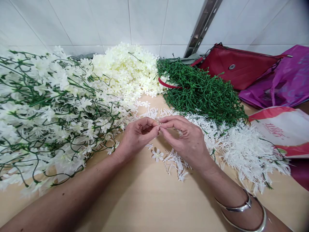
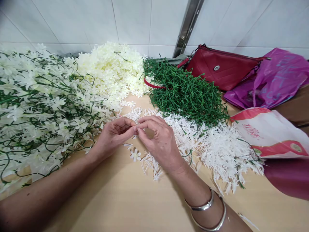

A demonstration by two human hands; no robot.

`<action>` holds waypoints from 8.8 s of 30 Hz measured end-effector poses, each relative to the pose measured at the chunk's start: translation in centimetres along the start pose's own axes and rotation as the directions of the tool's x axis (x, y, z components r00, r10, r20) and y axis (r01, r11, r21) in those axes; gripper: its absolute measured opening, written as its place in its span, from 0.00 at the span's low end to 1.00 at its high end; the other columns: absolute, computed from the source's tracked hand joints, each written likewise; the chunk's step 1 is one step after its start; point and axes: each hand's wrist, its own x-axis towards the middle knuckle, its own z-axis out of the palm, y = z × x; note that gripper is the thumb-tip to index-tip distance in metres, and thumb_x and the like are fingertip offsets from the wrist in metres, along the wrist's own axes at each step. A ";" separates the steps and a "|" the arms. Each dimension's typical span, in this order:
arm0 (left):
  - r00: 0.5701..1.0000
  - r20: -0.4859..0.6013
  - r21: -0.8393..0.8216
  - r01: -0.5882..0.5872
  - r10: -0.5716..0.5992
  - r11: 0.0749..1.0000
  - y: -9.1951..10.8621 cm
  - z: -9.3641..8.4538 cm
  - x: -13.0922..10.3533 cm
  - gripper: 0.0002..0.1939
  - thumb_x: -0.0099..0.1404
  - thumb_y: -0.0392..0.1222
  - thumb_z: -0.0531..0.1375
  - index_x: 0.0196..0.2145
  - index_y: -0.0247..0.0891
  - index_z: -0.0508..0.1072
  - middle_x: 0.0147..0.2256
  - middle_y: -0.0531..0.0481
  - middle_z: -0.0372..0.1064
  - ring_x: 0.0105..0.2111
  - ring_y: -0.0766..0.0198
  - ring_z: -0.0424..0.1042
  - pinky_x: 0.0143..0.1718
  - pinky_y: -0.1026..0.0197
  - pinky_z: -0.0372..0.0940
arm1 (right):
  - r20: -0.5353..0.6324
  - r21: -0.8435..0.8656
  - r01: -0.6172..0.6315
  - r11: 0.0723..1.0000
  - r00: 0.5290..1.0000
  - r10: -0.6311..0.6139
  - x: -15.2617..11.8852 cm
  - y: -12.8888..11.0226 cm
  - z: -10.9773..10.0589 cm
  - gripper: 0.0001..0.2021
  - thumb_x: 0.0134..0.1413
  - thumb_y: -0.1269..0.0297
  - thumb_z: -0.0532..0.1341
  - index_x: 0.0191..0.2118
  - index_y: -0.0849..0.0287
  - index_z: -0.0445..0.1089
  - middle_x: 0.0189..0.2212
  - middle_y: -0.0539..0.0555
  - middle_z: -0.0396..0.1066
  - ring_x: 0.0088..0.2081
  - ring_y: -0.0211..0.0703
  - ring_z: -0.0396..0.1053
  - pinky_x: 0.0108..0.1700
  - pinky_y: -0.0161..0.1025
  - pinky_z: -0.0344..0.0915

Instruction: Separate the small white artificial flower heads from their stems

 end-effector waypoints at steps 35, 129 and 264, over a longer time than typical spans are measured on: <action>0.993 -0.116 -0.024 -0.014 0.011 1.000 0.2 -0.1 0.0 0.07 0.58 0.40 0.68 0.31 0.35 0.76 0.28 0.50 0.75 0.28 0.68 0.71 0.31 0.66 0.65 | 0.101 0.385 -0.300 0.873 0.954 0.283 -0.2 0.7 0.6 0.05 0.56 0.67 0.67 0.36 0.51 0.82 0.44 0.53 0.81 0.47 0.45 0.77 0.56 0.51 0.71; 0.987 -0.162 -0.130 -0.015 -0.006 0.991 -0.4 0.9 0.2 0.07 0.55 0.39 0.69 0.29 0.35 0.77 0.32 0.49 0.75 0.32 0.67 0.71 0.34 0.65 0.65 | 0.061 0.476 -0.397 0.785 0.905 0.421 -0.2 0.1 1.5 0.02 0.52 0.67 0.67 0.29 0.56 0.75 0.42 0.54 0.78 0.43 0.44 0.75 0.50 0.45 0.71; 0.990 -0.106 -0.180 0.068 -0.088 0.981 0.2 0.5 0.1 0.08 0.57 0.42 0.69 0.30 0.34 0.79 0.25 0.53 0.73 0.25 0.71 0.67 0.29 0.68 0.62 | -0.020 -0.011 0.006 1.000 1.000 -0.006 -0.3 0.3 0.7 0.08 0.62 0.74 0.62 0.39 0.54 0.77 0.38 0.54 0.76 0.41 0.44 0.75 0.45 0.45 0.72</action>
